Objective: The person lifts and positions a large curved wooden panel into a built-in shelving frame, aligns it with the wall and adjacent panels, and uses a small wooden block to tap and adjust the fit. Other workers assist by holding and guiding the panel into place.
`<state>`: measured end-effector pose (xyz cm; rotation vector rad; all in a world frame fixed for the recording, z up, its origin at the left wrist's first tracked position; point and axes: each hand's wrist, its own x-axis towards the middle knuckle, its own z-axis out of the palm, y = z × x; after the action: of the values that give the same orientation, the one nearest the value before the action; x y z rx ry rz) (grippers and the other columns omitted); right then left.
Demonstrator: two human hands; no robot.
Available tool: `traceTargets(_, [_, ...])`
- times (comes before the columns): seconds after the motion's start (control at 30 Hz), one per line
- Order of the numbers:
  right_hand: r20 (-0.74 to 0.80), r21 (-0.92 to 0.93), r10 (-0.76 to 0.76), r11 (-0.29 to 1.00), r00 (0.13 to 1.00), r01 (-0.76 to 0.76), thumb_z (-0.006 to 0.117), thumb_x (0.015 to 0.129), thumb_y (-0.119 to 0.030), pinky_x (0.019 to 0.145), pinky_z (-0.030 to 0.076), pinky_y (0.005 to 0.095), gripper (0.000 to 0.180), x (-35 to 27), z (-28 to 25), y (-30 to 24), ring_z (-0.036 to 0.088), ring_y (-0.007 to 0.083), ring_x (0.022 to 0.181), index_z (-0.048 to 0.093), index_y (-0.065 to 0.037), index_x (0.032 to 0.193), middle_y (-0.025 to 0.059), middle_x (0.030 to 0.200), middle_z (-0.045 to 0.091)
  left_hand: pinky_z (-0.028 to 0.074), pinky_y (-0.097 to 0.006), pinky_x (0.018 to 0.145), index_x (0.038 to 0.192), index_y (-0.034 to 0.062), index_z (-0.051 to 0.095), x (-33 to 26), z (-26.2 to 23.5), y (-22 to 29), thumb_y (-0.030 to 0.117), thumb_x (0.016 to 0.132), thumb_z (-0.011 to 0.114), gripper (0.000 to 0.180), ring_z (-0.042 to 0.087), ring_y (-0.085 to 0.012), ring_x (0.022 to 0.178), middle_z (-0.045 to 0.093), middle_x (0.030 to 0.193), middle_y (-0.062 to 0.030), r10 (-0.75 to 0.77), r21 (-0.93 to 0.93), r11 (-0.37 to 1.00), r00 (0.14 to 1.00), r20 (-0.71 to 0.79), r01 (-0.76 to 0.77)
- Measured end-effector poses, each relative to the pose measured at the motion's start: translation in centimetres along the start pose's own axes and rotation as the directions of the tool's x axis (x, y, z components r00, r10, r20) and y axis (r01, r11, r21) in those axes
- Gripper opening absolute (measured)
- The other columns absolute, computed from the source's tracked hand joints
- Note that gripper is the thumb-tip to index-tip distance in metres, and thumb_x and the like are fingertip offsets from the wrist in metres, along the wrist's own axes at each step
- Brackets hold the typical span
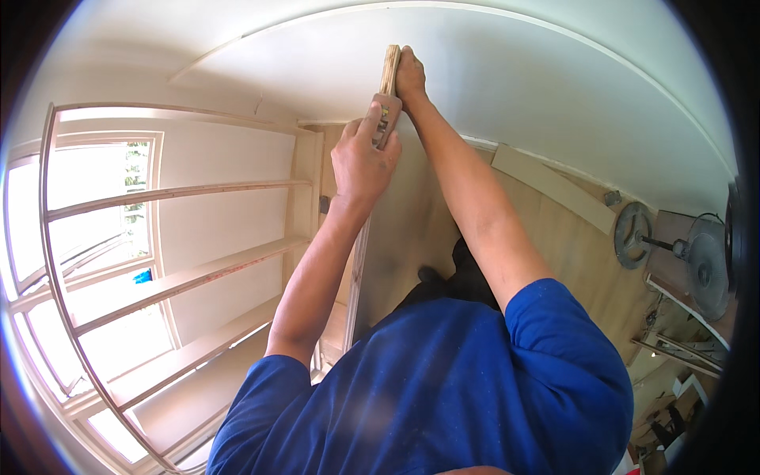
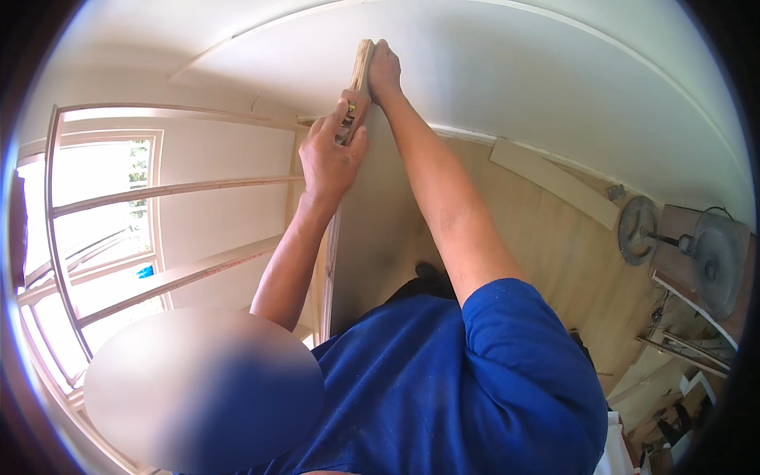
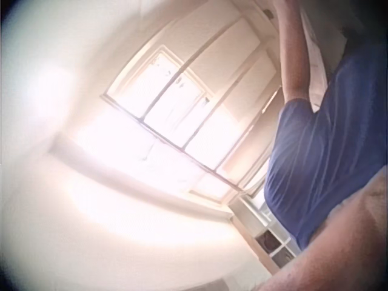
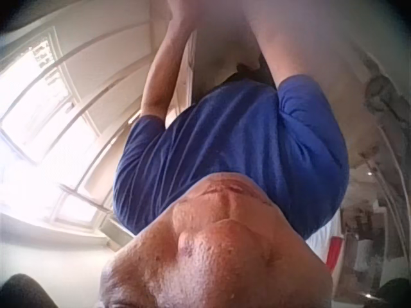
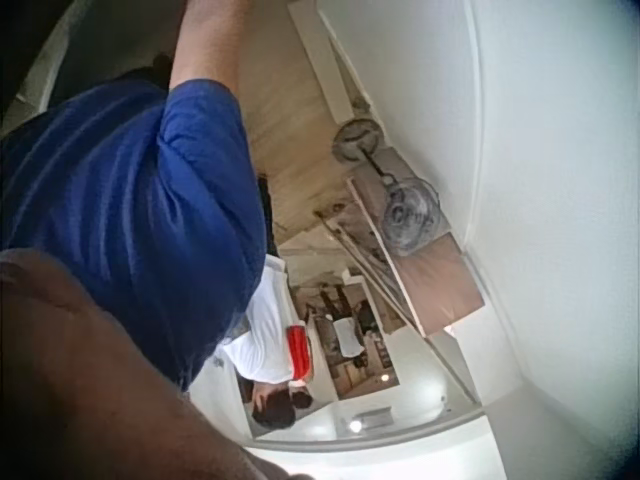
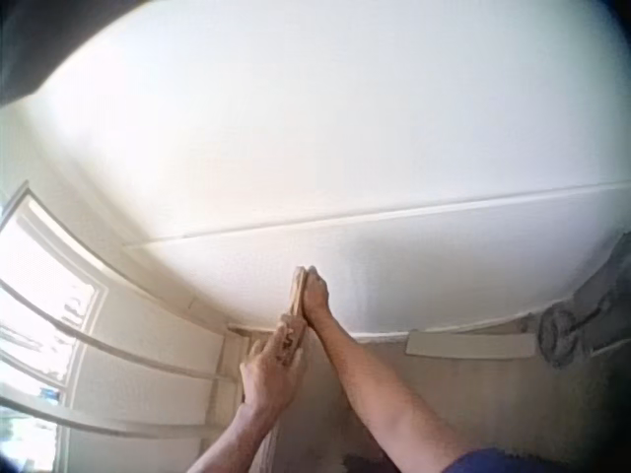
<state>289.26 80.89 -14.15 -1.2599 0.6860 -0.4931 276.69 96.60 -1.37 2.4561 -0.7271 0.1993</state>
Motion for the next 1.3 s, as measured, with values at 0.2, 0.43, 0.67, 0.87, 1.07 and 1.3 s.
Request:
traceTargets(0.2, [0.232, 0.374, 0.057, 0.916, 0.971, -0.143, 0.031, 0.11, -0.037, 0.08, 0.06, 0.0416, 0.055, -1.4, -0.2, -1.2, 0.072, 0.0268, 0.086, 0.067, 0.003, 0.107, 0.0192, 0.099, 0.074, 0.058, -0.044, 0.088, 0.136, 0.0039, 0.069, 6.6, 2.3, 0.2, 0.023, 0.085, 0.077, 0.055, 0.074, -0.0354, 0.095, 0.074, 0.106, -0.0208, -0.034, 0.007, 0.999, 0.999, -0.008, 0.034])
traceTargets(0.43, [0.242, 0.437, -0.12, 0.899, 0.963, 0.002, 0.036, 0.114, -0.041, 0.083, 0.056, 0.0384, 0.042, -1.9, 0.9, 1.0, 0.066, 0.0188, 0.091, 0.062, -0.008, 0.11, 0.0068, 0.102, 0.067, 0.057, -0.047, 0.093, 0.135, 0.0033, 0.07, 10.1, 3.9, -0.4, 0.031, 0.084, 0.076, 0.058, 0.074, -0.0377, 0.1, 0.074, 0.109, -0.0225, -0.057, 0.076, 0.995, 0.998, -0.029, 0.059])
traceTargets(0.67, [0.172, 0.09, -0.385, 0.923, 0.907, 0.375, 0.036, 0.113, -0.043, 0.091, 0.054, 0.0412, 0.048, 0.2, 0.2, 2.0, 0.069, 0.0254, 0.102, 0.065, -0.004, 0.114, 0.0156, 0.108, 0.072, 0.056, -0.046, 0.1, 0.133, 0.0059, 0.072, 13.7, 5.5, 0.6, 0.035, 0.082, 0.075, 0.059, 0.072, -0.0408, 0.109, 0.074, 0.115, -0.027, -0.071, 0.013, 0.997, 0.994, -0.077, 0.072])
traceTargets(0.87, [0.126, 0.247, 0.032, 0.967, 0.992, -0.062, 0.035, 0.112, -0.047, 0.102, 0.047, 0.0436, 0.062, 1.3, 1.6, 2.0, 0.066, 0.033, 0.113, 0.067, 0.005, 0.12, 0.0247, 0.116, 0.072, 0.06, -0.038, 0.086, 0.117, 0.0034, 0.074, 18.4, 4.4, -0.7, 0.03, 0.088, 0.075, 0.04, 0.074, -0.0295, 0.096, 0.075, 0.097, -0.0166, -0.493, -0.525, 0.749, 0.869, -0.033, 0.405])
traceTargets(1.07, [0.016, 0.196, -0.054, 0.979, 0.998, 0.05, 0.035, 0.113, -0.048, 0.088, 0.05, 0.0404, 0.053, 4.8, 1.9, 7.2, 0.061, 0.0217, 0.092, 0.069, -0.008, 0.109, 0.0077, 0.1, 0.067, 0.059, -0.038, 0.086, 0.15, -0.0008, 0.048, 10.5, -5.6, -11.4, 0.021, 0.089, 0.084, 0.074, 0.069, -0.0252, 0.111, 0.063, 0.13, -0.0239, -0.293, -0.903, -0.14, 0.854, 0.429, 0.406])
traceTargets(1.3, [0.307, -0.606, -0.568, 0.503, 0.764, 0.617, 0.058, 0.101, -0.015, 0.081, 0.054, 0.0389, 0.009, 3.9, 2.3, 5.3, 0.066, 0.0239, 0.087, 0.063, -0.01, 0.097, 0.0077, 0.095, 0.068, 0.055, -0.032, 0.092, 0.139, 0.0048, 0.065, -8.2, -14.2, -8.2, 0.018, 0.081, 0.089, 0.064, 0.069, -0.0167, 0.102, 0.075, 0.119, -0.0086, -0.427, -0.259, 0.878, 0.904, -0.037, 0.404])
